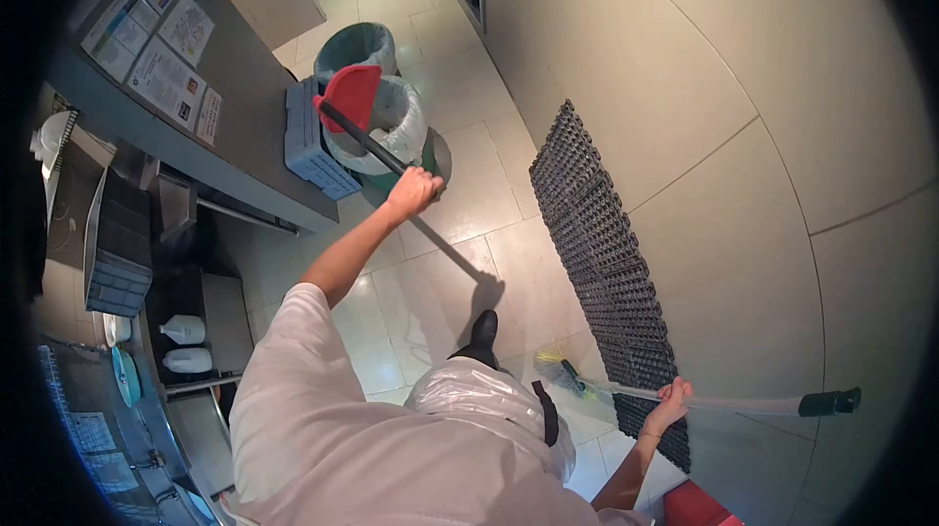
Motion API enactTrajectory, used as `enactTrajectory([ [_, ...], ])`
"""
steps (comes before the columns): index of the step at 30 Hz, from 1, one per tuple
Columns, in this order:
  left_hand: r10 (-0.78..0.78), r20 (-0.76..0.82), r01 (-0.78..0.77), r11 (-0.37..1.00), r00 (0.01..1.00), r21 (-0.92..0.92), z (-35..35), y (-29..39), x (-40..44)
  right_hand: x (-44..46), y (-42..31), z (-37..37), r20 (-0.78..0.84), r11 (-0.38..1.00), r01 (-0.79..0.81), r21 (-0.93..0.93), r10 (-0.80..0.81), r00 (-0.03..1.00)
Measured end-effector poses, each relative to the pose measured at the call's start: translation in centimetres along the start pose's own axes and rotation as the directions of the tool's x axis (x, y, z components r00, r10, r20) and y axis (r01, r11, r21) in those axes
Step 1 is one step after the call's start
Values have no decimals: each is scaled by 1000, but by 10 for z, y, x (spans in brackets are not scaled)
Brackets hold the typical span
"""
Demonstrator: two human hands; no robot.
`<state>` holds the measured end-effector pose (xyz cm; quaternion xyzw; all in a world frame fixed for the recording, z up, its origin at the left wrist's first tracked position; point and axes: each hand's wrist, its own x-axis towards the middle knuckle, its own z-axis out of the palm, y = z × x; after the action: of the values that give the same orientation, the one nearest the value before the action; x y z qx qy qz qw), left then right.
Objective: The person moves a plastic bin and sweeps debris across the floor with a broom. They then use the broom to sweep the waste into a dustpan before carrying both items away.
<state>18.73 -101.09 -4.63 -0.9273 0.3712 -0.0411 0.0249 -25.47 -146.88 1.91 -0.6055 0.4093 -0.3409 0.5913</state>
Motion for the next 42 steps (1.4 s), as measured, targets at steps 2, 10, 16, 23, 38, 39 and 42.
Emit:
enactTrajectory([
  [2, -55, -153, 49, 998, 987, -43, -42, -5, 14, -2, -6, -7, -74, 1000, 10, 24, -8, 997],
  [10, -458, -462, -3, 707, 759, -707, -261, 27, -29, -38, 22, -129, -497, 988, 30, 154, 51, 866],
  [16, 9, -190, -188, 211, 982, -959, -218, 196, 12, -163, -8, -264, -775, 972, 203, 119, -36, 630],
  [23, 699, -110, -216, 65, 706, -974, -142, 544, -82, -368, -59, -412, -954, 795, 601, -79, -235, 186],
  [38, 996, 76, -49, 74, -41, -996, -162, 1052, -286, -480, -41, -646, -957, 864, 421, -275, -288, -34],
  [39, 993, 6, -38, 2, -115, -999, -158, 1084, -300, -478, -39, -667, -940, 829, 456, -325, -336, -58],
  [42, 976, 28, -30, 22, -215, -999, -144, 1192, -346, -467, -55, -746, -928, 801, 482, -355, -365, -78],
])
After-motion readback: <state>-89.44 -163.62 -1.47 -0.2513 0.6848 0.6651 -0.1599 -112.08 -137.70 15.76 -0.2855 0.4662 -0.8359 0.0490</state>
